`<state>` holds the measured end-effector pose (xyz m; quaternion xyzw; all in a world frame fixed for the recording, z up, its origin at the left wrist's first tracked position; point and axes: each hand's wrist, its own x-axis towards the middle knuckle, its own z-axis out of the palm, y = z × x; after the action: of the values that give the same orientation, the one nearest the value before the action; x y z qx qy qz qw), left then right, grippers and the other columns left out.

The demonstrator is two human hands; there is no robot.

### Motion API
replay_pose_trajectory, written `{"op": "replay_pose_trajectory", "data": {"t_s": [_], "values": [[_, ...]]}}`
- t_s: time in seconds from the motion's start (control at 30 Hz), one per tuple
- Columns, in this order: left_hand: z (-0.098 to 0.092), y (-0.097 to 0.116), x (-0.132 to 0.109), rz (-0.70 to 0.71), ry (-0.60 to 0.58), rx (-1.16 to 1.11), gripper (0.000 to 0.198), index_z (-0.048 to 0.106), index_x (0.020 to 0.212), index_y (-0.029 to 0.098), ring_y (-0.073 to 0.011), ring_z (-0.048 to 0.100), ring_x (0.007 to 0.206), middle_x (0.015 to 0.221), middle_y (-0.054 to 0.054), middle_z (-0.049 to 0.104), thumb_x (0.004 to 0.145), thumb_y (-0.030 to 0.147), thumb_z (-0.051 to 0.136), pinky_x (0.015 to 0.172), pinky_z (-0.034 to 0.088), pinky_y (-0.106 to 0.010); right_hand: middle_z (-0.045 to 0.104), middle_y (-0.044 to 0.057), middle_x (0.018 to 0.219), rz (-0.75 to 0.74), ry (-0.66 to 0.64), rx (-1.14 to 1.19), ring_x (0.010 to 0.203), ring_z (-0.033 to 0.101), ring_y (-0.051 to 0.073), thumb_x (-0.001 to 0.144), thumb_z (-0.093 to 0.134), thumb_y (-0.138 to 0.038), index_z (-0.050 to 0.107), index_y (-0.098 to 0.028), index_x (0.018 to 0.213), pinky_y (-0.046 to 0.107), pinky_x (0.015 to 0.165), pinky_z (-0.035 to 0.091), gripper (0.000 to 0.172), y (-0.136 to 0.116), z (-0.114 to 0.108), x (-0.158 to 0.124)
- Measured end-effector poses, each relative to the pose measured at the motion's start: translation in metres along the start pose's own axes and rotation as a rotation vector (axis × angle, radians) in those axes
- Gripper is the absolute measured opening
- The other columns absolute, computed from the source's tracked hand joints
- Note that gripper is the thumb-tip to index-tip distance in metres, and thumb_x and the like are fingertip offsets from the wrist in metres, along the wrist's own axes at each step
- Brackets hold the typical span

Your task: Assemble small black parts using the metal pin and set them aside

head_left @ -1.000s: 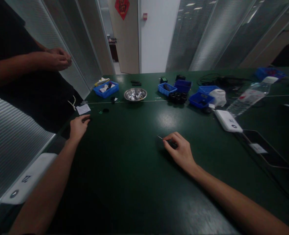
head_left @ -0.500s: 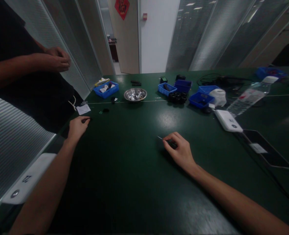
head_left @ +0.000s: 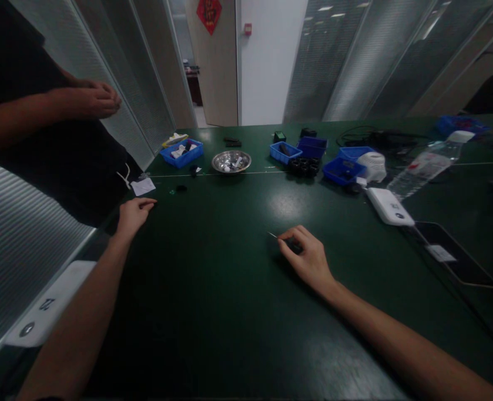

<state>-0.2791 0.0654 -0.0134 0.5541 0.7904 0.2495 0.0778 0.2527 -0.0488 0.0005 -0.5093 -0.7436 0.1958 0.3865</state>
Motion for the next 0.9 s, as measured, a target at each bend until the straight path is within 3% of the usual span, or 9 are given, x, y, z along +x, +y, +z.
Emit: {"op": "replay_pose_trajectory", "data": {"t_s": [0.4,0.5,0.63,0.77,0.9], "values": [[-0.005,0.008,0.001,-0.144,-0.03,-0.118,0.036,0.075,0.118,0.018,-0.0222,0.071,0.102,0.11,-0.007,0.077,0.084,0.027,0.073,0.095,0.053,-0.031,0.064,0.004,0.095,0.002,-0.012,0.011,0.08,0.061,0.018,0.097,0.061,-0.029,0.068,-0.022,0.093,0.031,0.071,0.047,0.011,-0.002,-0.002,-0.001],[-0.009,0.012,0.002,-0.075,-0.052,0.01,0.035,0.076,0.113,0.019,-0.0279,0.071,0.106,0.112,-0.009,0.077,0.082,0.035,0.075,0.098,0.05,-0.038,0.065,0.004,0.095,0.006,-0.012,0.009,0.08,0.061,0.018,0.097,0.061,-0.029,0.069,-0.022,0.093,0.031,0.07,0.047,0.011,-0.002,-0.003,0.0],[-0.013,0.021,0.001,-0.005,-0.075,0.226,0.033,0.076,0.107,0.019,-0.0369,0.066,0.116,0.111,-0.012,0.077,0.083,0.041,0.074,0.109,0.034,-0.055,0.065,0.004,0.096,-0.002,-0.011,0.005,0.081,0.061,0.019,0.097,0.061,-0.029,0.069,-0.022,0.093,0.031,0.072,0.047,0.011,0.0,-0.002,0.0],[-0.007,0.049,-0.009,0.078,-0.139,0.16,0.029,0.076,0.109,0.022,-0.0322,0.069,0.11,0.106,-0.009,0.078,0.086,0.039,0.07,0.11,0.032,-0.053,0.065,0.004,0.096,-0.005,-0.018,0.001,0.082,0.061,0.019,0.097,0.061,-0.03,0.069,-0.023,0.094,0.032,0.072,0.048,0.011,0.003,-0.002,0.0],[0.012,0.106,-0.041,0.274,-0.307,-0.021,0.034,0.077,0.113,0.023,-0.0274,0.068,0.106,0.11,-0.007,0.076,0.084,0.041,0.072,0.102,0.044,-0.043,0.065,0.004,0.096,-0.023,-0.044,0.008,0.081,0.062,0.019,0.097,0.061,-0.03,0.068,-0.023,0.095,0.031,0.071,0.048,0.01,0.004,-0.002,0.001]]}}
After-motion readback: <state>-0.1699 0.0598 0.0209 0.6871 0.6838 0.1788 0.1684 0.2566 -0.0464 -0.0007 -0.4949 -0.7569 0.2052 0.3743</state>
